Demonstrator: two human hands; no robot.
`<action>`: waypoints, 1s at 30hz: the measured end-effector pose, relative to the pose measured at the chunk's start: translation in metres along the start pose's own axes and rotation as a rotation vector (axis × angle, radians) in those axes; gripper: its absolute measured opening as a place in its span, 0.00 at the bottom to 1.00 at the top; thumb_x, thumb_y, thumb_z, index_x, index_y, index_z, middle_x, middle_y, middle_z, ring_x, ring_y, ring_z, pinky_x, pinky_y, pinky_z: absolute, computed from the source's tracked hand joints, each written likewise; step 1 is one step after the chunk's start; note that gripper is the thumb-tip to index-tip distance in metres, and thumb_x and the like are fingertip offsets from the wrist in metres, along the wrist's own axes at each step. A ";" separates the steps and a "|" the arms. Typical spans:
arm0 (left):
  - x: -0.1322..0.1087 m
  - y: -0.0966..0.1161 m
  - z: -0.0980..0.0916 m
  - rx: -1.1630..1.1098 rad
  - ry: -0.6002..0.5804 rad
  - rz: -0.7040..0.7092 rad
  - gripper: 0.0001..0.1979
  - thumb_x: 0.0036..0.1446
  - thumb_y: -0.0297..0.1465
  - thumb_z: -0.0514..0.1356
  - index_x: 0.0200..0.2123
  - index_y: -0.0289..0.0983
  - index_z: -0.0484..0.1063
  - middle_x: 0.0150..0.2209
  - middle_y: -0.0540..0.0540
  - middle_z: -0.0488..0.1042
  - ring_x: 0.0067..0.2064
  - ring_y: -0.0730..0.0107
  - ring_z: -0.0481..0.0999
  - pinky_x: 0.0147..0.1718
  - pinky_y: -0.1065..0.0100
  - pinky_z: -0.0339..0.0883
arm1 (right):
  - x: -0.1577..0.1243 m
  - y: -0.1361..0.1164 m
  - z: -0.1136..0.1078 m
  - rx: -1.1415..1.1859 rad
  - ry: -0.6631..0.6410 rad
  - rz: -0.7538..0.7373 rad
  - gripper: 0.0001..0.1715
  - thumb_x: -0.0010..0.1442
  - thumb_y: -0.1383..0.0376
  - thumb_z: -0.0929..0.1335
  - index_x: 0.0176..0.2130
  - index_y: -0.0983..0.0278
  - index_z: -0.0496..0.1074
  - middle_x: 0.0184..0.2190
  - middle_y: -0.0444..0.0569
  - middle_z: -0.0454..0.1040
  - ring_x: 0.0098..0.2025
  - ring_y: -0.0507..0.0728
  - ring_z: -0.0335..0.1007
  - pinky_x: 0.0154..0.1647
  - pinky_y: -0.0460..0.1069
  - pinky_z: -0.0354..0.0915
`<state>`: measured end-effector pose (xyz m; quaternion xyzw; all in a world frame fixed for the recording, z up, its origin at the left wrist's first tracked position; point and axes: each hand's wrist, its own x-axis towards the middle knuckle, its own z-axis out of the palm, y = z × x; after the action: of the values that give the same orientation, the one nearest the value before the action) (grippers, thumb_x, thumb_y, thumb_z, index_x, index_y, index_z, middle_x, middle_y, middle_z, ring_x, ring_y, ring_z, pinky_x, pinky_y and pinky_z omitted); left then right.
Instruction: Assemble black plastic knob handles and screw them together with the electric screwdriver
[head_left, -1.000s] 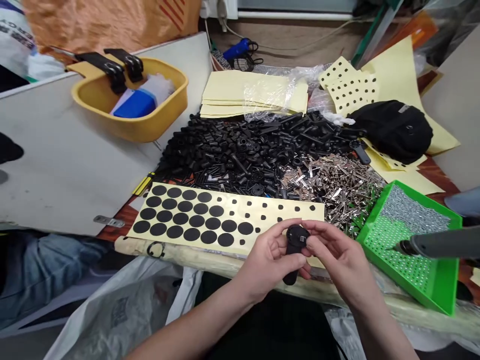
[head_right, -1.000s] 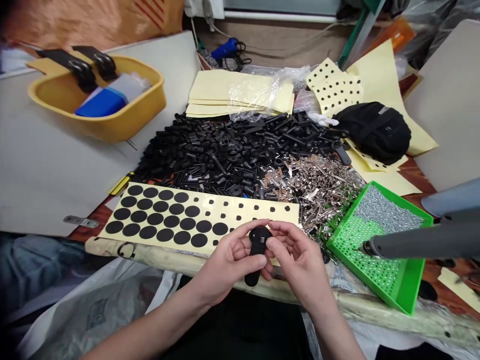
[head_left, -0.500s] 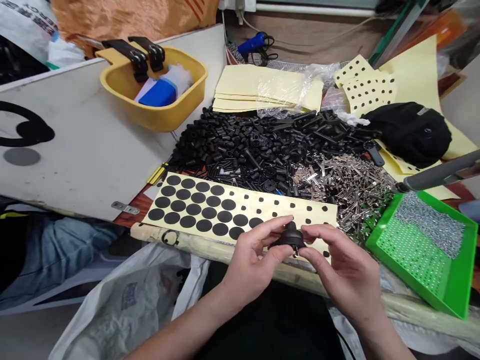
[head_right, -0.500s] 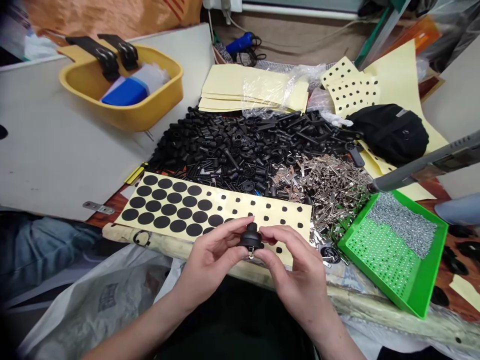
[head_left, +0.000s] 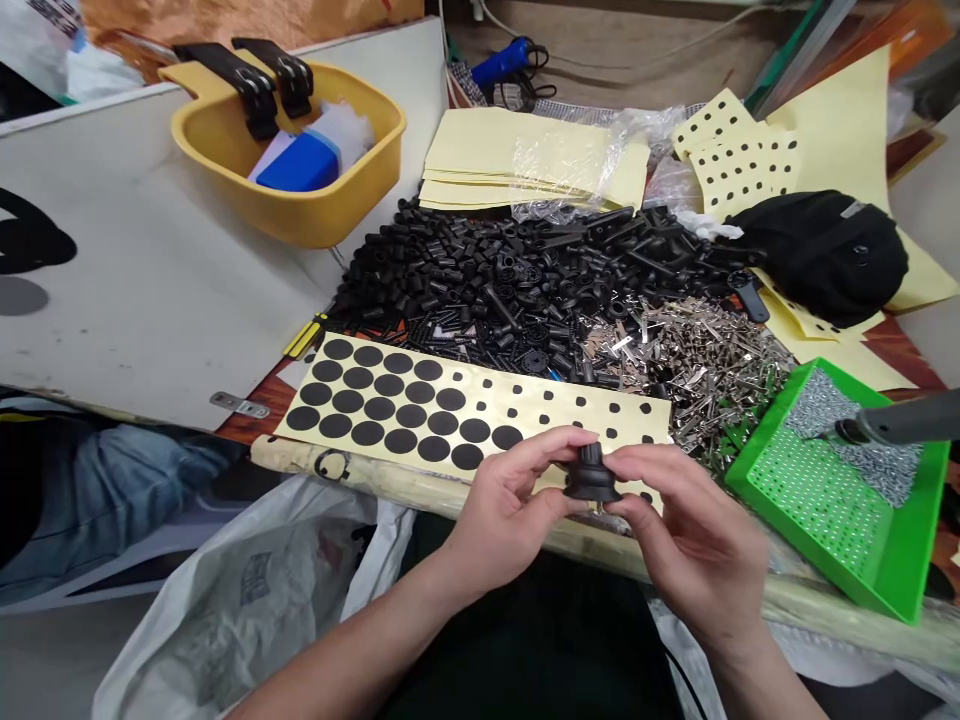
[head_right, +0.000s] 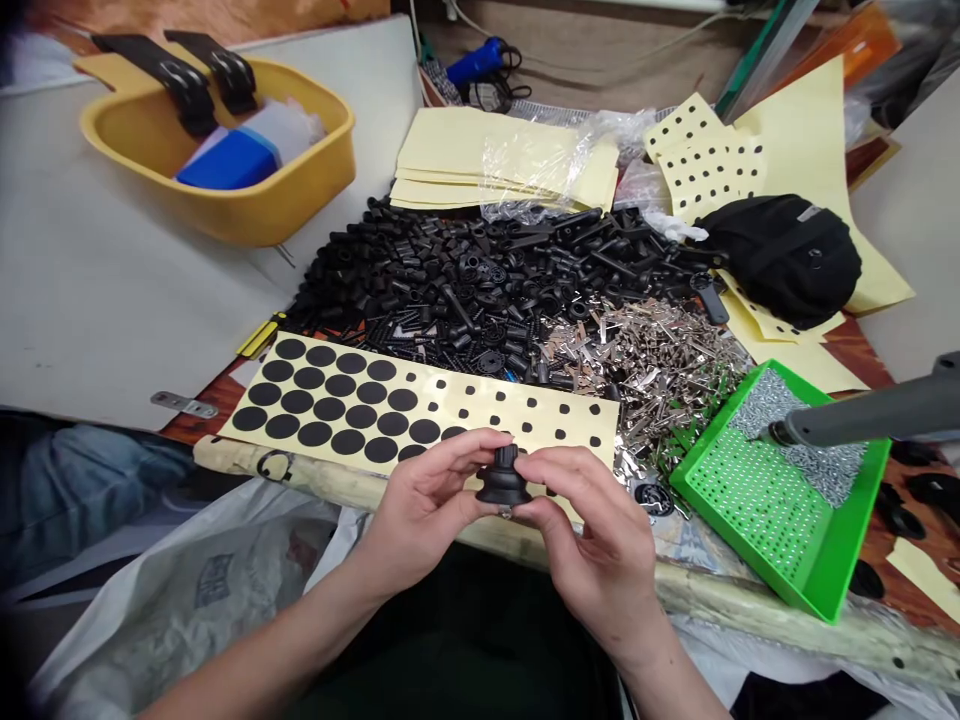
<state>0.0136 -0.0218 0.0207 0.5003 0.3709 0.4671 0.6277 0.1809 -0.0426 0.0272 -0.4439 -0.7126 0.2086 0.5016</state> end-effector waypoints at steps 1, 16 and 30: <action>0.000 -0.001 0.001 0.042 0.006 0.044 0.21 0.51 0.17 0.59 0.47 0.40 0.74 0.46 0.49 0.77 0.47 0.67 0.75 0.51 0.68 0.69 | -0.001 0.002 -0.001 0.004 0.000 -0.013 0.19 0.57 0.77 0.68 0.46 0.59 0.73 0.38 0.51 0.76 0.41 0.57 0.74 0.40 0.52 0.71; 0.003 0.000 0.014 0.463 -0.013 0.362 0.20 0.52 0.20 0.61 0.50 0.32 0.70 0.46 0.43 0.78 0.45 0.69 0.77 0.49 0.72 0.70 | -0.013 0.023 -0.011 -0.059 0.024 0.037 0.16 0.60 0.74 0.66 0.46 0.58 0.73 0.40 0.49 0.77 0.43 0.57 0.74 0.43 0.52 0.72; 0.004 -0.001 0.026 0.538 0.082 0.452 0.16 0.51 0.21 0.63 0.45 0.33 0.73 0.42 0.43 0.80 0.41 0.67 0.78 0.44 0.70 0.70 | -0.017 0.029 -0.011 0.000 0.058 0.025 0.19 0.59 0.75 0.67 0.47 0.59 0.73 0.40 0.50 0.77 0.45 0.57 0.74 0.44 0.54 0.72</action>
<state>0.0395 -0.0252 0.0252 0.6980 0.3853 0.4995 0.3389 0.2045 -0.0435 0.0011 -0.4584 -0.6923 0.2020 0.5193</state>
